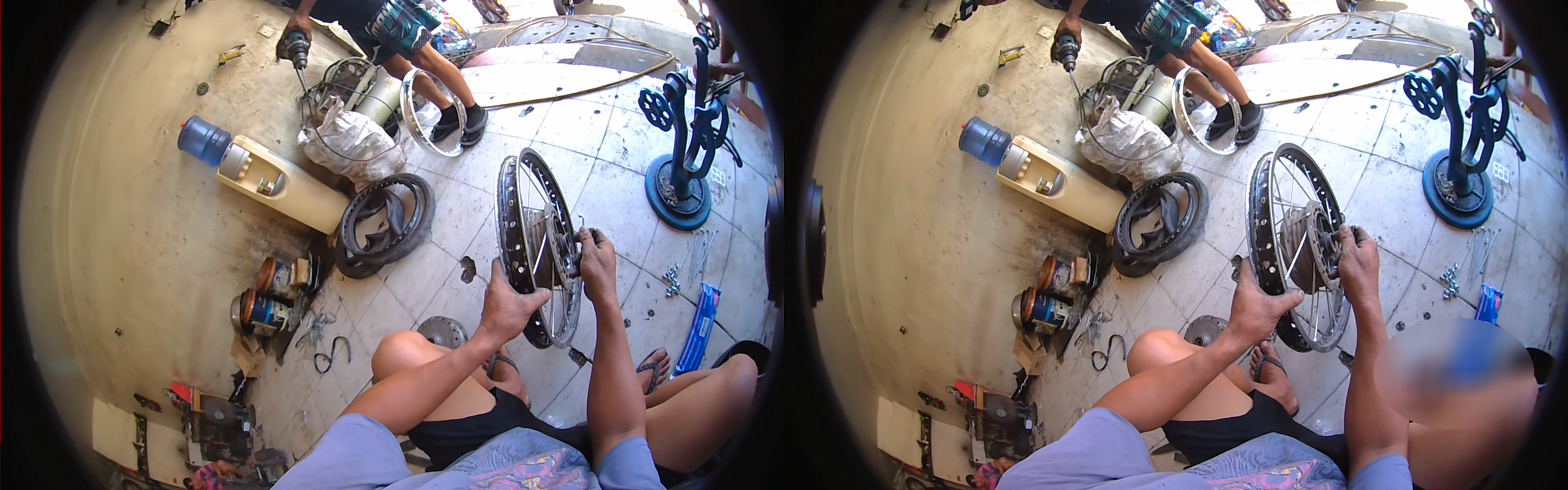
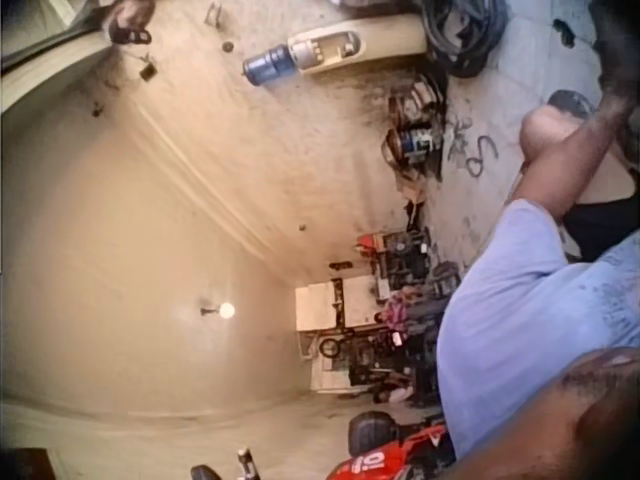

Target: The person laces metal spokes into a motorcycle wheel hub and rim, then places the wheel on the floor and fastens spoke nipples onto the spoke ends by hand.

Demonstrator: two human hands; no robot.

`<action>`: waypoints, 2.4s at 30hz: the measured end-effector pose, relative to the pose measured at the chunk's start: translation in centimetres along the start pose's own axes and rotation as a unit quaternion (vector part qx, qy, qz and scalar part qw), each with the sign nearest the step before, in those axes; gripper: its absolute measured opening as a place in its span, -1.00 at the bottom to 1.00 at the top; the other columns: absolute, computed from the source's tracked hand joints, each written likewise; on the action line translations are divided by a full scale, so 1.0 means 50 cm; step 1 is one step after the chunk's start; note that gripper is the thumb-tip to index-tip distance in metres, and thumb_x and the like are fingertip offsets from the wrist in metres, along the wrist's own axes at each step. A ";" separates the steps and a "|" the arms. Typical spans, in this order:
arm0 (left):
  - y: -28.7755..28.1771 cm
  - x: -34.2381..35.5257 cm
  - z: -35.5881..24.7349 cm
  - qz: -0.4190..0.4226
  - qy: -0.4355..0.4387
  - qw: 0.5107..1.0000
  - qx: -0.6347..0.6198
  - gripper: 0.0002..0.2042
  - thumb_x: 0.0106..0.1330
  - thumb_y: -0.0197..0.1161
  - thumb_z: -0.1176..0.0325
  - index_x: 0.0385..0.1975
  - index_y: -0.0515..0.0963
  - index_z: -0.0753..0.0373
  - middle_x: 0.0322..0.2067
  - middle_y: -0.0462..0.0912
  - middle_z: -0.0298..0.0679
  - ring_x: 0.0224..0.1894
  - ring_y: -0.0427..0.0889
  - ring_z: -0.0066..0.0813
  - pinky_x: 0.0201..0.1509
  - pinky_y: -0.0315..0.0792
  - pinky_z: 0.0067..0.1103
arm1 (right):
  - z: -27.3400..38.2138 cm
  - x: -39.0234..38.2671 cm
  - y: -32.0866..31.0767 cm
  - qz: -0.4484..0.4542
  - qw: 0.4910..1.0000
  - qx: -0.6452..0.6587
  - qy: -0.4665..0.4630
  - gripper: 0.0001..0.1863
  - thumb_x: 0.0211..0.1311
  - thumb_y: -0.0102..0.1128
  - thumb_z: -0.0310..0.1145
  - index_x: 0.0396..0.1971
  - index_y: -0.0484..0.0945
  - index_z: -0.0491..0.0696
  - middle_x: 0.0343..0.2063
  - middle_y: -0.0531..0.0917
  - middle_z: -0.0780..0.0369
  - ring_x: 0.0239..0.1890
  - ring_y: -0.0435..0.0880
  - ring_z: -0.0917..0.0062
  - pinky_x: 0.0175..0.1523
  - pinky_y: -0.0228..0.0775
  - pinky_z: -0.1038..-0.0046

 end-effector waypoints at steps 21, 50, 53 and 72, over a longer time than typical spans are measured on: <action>-0.079 0.077 -0.015 -0.013 -0.081 0.992 -0.091 -0.61 0.17 0.42 0.35 -0.05 0.49 0.34 -0.28 0.66 -0.29 -0.26 0.60 -0.56 -0.09 0.50 -0.57 | 0.027 -0.002 -0.015 0.066 0.994 0.082 -0.016 -0.71 0.34 0.15 -0.25 -0.42 0.63 -0.19 -0.57 0.56 0.36 -0.47 0.41 0.72 -0.33 0.24 0.59; -0.083 0.076 -0.040 0.006 -0.154 0.975 -0.159 -0.68 0.30 0.31 0.35 -0.02 0.41 0.24 -0.43 0.49 -0.37 -0.59 0.51 -0.64 -0.59 0.43 -0.69 | -0.017 -0.017 0.034 0.146 0.942 -0.294 0.065 -0.28 0.30 0.20 0.02 0.12 0.35 -0.37 0.05 0.55 -0.19 0.10 0.59 0.02 0.14 0.45 0.16; -0.082 0.083 -0.041 0.013 -0.161 0.974 -0.159 -0.68 0.28 0.30 0.40 -0.01 0.42 0.26 -0.40 0.51 -0.37 -0.55 0.49 -0.67 -0.52 0.47 -0.69 | -0.008 -0.002 0.013 0.114 0.984 0.116 0.071 -0.71 0.41 -0.02 -0.39 -0.04 0.55 -0.24 -0.27 0.65 0.14 -0.25 0.63 0.49 -0.06 0.51 0.47; -0.075 0.103 -0.033 -0.026 -0.170 0.968 -0.185 -0.74 0.28 0.27 0.42 -0.09 0.42 0.23 -0.44 0.52 -0.35 -0.61 0.49 -0.63 -0.59 0.41 -0.68 | -0.080 -0.080 0.087 0.032 0.974 0.150 -0.164 -0.76 0.45 -0.02 -0.51 0.00 0.56 -0.17 -0.11 0.65 0.15 -0.02 0.66 0.37 0.13 0.50 0.37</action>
Point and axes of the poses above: each hand's wrist, its own x-axis towards the middle knuckle, its own y-axis out of the palm, z = x × y, the point moved 2 cm from there along x, towards the middle knuckle
